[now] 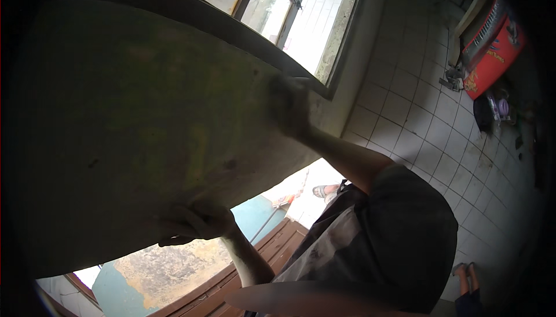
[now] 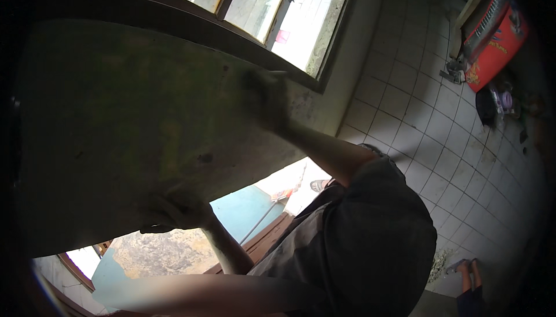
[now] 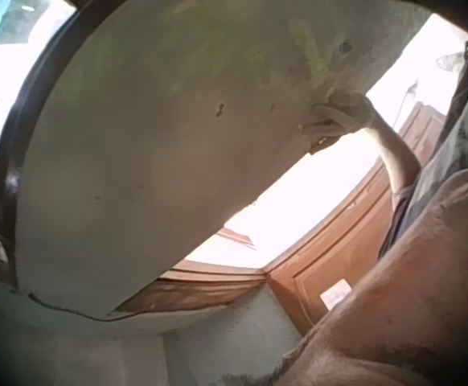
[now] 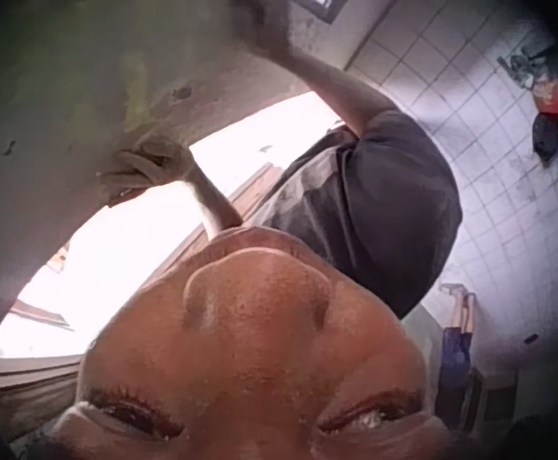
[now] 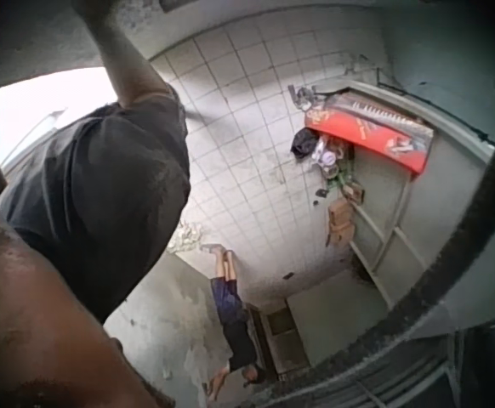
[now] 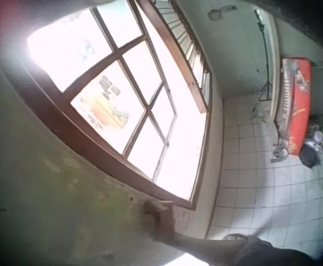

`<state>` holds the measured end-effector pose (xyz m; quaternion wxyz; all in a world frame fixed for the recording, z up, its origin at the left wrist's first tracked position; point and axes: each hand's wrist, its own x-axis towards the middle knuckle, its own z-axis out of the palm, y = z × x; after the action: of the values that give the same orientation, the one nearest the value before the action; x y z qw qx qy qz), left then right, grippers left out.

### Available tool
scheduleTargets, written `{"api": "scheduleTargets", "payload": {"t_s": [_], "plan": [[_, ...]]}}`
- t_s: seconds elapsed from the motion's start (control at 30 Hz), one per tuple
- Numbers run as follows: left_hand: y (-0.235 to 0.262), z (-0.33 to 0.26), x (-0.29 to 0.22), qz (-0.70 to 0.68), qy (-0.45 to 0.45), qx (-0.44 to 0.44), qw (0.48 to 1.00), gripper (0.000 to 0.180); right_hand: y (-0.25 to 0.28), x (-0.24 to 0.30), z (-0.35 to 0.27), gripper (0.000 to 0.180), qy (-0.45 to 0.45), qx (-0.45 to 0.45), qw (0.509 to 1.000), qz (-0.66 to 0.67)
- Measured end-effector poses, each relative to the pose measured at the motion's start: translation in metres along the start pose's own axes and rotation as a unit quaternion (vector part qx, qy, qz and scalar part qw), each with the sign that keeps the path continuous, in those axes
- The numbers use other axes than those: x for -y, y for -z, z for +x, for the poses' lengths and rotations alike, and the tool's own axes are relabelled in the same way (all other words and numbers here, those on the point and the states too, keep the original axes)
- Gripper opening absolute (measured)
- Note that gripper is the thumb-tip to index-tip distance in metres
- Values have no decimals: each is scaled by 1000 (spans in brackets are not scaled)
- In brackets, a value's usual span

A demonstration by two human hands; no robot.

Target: Sanding down a wall and doorway frame to prepare for painting.

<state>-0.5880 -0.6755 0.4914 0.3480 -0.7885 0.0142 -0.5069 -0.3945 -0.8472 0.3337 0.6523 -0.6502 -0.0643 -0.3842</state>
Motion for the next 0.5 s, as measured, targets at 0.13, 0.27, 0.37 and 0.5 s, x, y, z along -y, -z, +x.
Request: {"api": "scheduleTargets", "payload": {"t_s": [0.13, 0.27, 0.37, 0.5], "plan": [[4, 11, -11, -30, 62, -30, 997, 43, 8, -93, -54, 29, -348, -107, 925, -111], [1, 2, -2, -31, 42, -31, 998, 51, -34, 13, -21, 29, -115, -155, 981, -9], [-1, 3, -5, -16, 59, -21, 998, 52, -14, 52, 13, 32, 8, -23, 999, 31], [-4, 3, -3, -3, 10, -32, 999, 51, 17, -78, -32, 24, -304, 375, 797, 364]]}}
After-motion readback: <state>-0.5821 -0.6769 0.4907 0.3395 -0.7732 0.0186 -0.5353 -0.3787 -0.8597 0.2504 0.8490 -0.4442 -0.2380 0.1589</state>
